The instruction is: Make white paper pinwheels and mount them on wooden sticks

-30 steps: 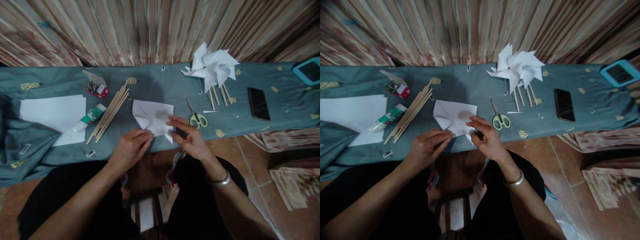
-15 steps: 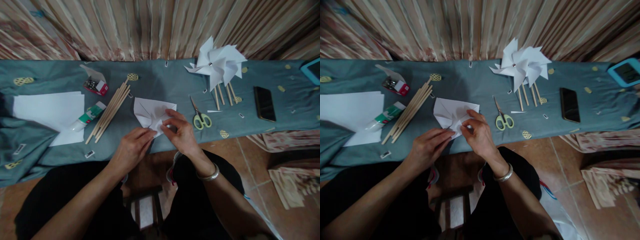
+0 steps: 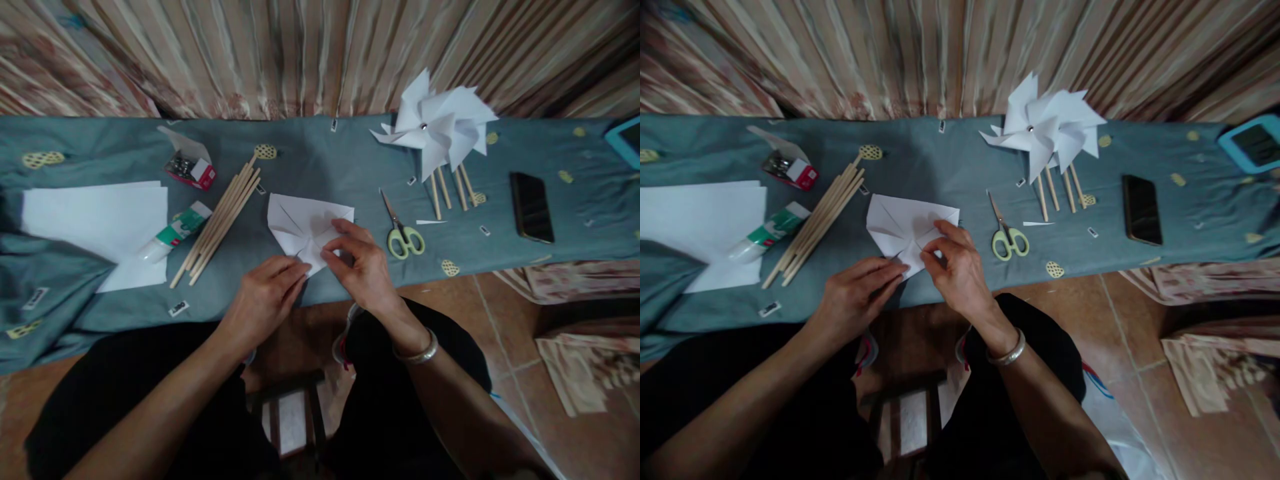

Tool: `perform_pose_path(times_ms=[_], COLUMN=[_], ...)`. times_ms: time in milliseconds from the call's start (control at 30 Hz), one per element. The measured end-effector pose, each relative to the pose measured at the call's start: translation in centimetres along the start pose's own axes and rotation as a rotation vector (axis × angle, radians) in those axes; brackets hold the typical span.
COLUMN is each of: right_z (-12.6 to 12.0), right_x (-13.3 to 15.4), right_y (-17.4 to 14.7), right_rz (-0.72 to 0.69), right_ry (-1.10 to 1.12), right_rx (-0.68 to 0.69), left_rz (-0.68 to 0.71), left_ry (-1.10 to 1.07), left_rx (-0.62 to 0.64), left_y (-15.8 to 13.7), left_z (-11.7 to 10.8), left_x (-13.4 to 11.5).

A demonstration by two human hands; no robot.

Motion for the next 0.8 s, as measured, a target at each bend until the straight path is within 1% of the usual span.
perform_pose_path(times_ms=[333,467,567,667,800], right_z=[0.2,0.1,0.1,0.1,0.6], right_x=[0.1,0.2,0.3,0.6,1.0], right_y=[0.2,0.1,0.0,-0.1,-0.3], right_rz=[0.013,-0.004,-0.034,-0.097,-0.167], right_ry=[-0.009,-0.024,-0.041,-0.06,-0.113], right_rx=[0.015,0.016,0.009,0.011,0.069], left_rz=[-0.037,-0.049,-0.044,-0.046,-0.061], left_ry=[0.003,0.007,0.001,-0.01,-0.006], left_rx=[0.006,0.019,0.018,0.012,0.024], left_y=[0.1,0.1,0.2,0.1,0.1], left_z=[-0.1,0.0,0.0,-0.1,0.0], left_x=[0.1,0.2,0.1,0.1,0.2])
Point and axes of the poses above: each hand's wrist, its own y-axis towards the middle knuckle, its own z-axis out of the palm, x = y × z, the point moved 6 cm from there along y, towards the middle knuckle, and after that the axes turned 10 degrees about -z, right-handed, at the moved point
